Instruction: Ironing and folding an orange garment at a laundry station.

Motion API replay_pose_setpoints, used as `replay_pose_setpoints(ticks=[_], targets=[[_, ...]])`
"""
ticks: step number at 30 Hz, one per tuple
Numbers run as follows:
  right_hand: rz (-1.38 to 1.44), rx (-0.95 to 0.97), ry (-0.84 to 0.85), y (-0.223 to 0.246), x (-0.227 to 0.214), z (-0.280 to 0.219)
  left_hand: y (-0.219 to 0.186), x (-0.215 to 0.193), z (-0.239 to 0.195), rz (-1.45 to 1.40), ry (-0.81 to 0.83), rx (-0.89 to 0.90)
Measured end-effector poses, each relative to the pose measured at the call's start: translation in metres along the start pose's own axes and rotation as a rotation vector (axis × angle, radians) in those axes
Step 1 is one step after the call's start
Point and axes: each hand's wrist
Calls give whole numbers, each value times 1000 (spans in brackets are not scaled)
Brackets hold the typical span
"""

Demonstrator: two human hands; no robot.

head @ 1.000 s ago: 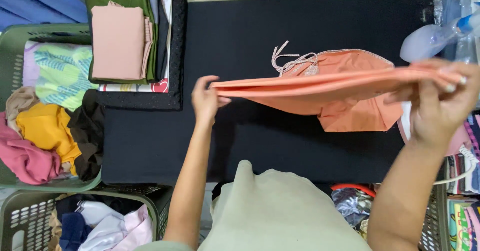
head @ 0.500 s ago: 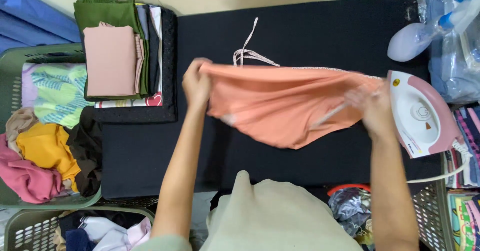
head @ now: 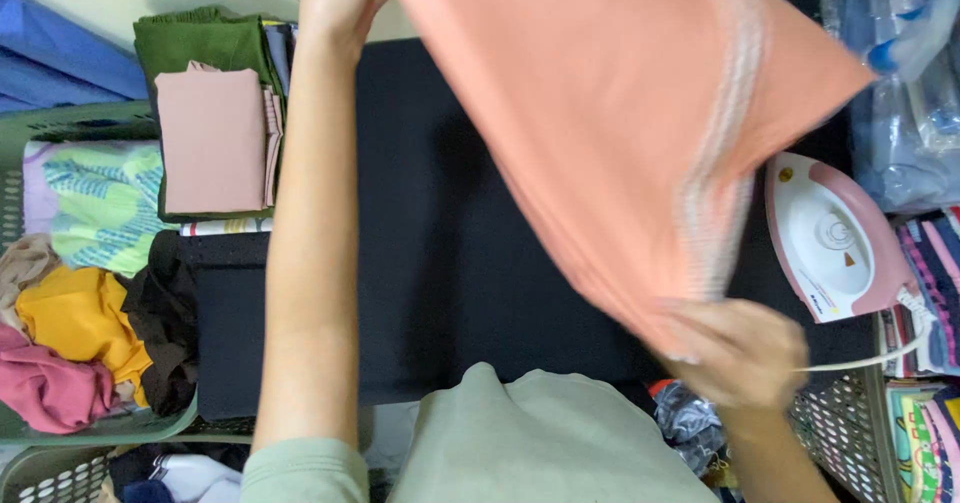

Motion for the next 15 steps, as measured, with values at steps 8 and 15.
replay_pose_setpoints(ticks=[8,15], targets=[[482,-292,379,95,173,-5,46,-73,-89,713,-676,-94],[661,-404,664,158,243,-33,56,-93,-111,937,-682,484]])
Point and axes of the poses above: each hand's wrist, its own z-axis towards the middle knuckle, its own x-axis out of the palm, y = z × x, and after that the axes turned 15 degrees about -z, right-handed
